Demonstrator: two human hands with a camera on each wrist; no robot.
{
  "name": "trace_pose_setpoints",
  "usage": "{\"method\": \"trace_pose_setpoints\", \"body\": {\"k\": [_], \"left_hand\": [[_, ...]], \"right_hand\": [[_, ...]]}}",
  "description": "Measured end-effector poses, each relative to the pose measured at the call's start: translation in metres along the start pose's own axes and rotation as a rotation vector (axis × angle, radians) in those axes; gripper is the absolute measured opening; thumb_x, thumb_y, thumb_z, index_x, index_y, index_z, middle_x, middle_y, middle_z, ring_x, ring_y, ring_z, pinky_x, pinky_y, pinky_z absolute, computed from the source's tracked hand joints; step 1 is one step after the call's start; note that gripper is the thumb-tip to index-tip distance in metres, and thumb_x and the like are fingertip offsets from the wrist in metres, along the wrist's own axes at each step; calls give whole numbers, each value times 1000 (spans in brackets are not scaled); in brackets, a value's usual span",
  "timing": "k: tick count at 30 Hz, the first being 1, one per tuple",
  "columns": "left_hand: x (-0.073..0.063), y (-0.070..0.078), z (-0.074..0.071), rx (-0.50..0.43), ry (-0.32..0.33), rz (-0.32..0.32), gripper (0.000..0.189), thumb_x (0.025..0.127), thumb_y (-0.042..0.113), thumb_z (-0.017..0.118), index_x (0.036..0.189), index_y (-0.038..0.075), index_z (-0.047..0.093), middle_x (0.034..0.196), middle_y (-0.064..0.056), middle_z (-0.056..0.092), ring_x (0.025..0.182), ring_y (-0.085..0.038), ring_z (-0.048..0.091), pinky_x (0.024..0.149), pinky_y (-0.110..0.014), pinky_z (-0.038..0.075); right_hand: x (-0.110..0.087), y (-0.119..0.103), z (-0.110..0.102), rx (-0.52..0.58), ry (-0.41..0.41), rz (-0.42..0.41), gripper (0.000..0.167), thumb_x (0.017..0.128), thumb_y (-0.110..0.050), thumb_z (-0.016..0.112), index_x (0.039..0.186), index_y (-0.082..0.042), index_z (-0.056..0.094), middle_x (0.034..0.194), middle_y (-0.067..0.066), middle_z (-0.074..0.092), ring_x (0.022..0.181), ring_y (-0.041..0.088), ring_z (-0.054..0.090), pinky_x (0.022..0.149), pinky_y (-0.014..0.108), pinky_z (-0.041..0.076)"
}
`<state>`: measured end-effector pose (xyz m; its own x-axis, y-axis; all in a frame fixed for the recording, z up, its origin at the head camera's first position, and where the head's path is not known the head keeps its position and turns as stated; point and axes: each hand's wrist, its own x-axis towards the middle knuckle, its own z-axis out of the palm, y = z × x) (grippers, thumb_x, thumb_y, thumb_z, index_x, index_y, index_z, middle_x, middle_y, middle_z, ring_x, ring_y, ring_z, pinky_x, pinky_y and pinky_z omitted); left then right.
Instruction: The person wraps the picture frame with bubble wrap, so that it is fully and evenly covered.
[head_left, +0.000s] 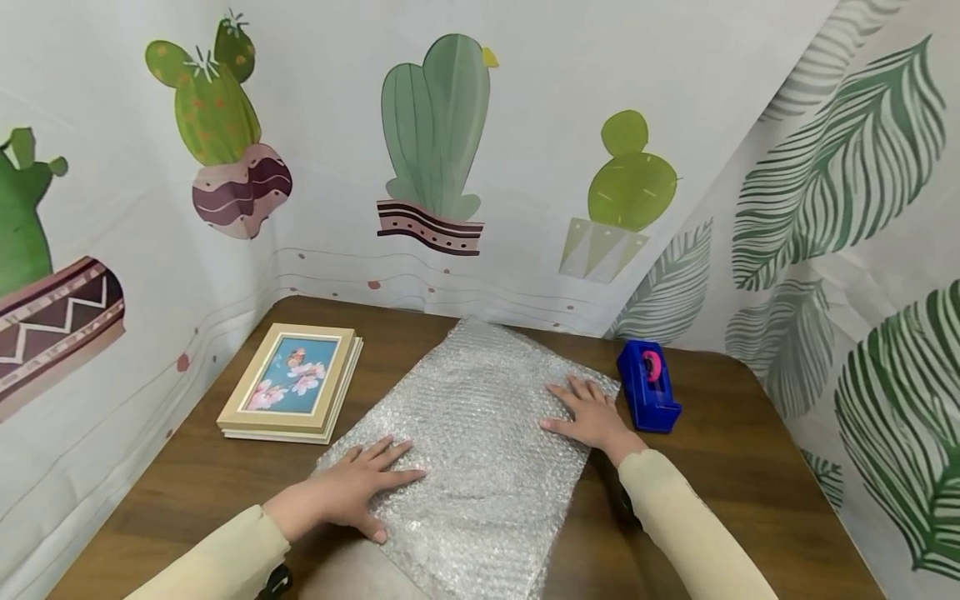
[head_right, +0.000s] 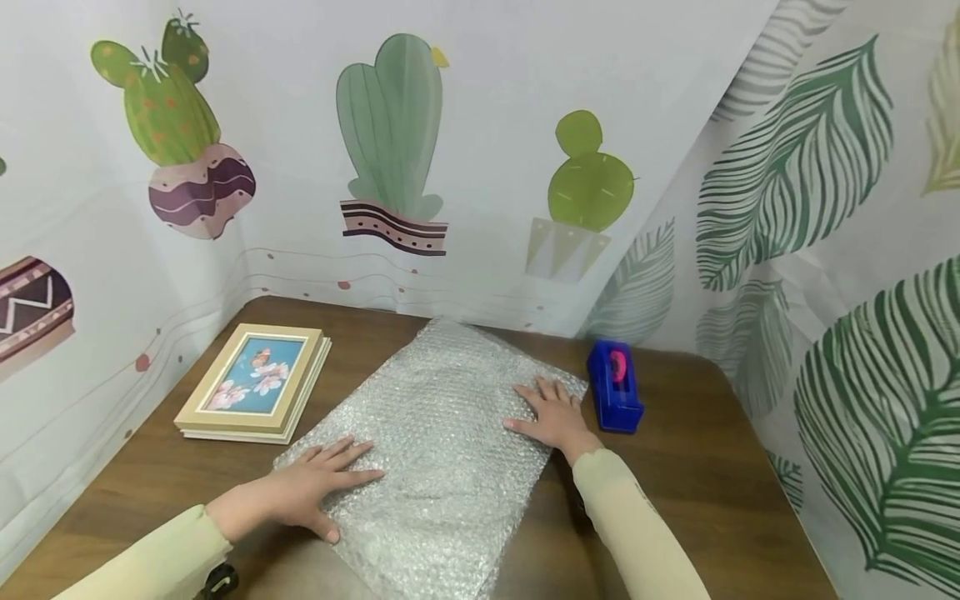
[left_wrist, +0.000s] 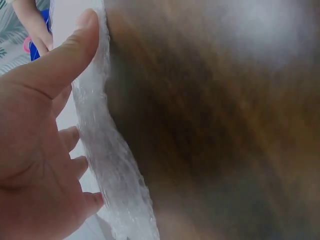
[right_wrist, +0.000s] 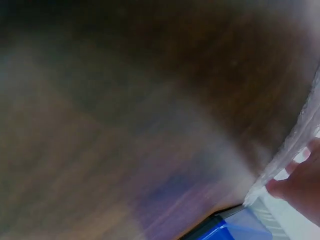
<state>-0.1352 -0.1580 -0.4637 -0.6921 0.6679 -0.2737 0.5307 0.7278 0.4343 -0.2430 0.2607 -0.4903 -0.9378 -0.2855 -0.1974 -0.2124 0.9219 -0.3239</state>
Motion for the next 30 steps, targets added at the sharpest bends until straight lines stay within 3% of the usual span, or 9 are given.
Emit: {"method": "trace_pose_setpoints", "body": {"k": [10,15,22,30], "left_hand": [[6,-8,-22,36,-85,-45,94,70,28,92,153,34,48,171,-15,24,157,-50,15,118,-81,12],[5,-8,-25,37,-110,-49,93,71,25,92,153,35,49,171,-16,23,157,-51,15,117,-80,18],[-1,-2,-24,43,-84,-80,92,71,36,90,153,35,49,171,-16,25,157,-50,19,116,-78,25],[1,-3,-14,3,-68,-99,91,71,35,89,153,37,48,172,-15,22,157,-49,17,117,-80,21]], "right_hand": [[-27,-13,3,9,3,76,85,94,-64,59,160,-17,36,168,30,19,151,64,13,112,86,16],[-38,-16,2,-7,-10,87,84,94,-63,61,159,-16,37,166,32,22,148,67,17,110,86,21],[-14,-9,-5,-5,21,1,76,99,-55,57,160,-16,34,167,31,19,150,63,19,111,84,24],[5,10,-10,-9,26,35,85,96,-62,57,162,-16,30,169,30,16,153,60,14,114,84,17]]}}
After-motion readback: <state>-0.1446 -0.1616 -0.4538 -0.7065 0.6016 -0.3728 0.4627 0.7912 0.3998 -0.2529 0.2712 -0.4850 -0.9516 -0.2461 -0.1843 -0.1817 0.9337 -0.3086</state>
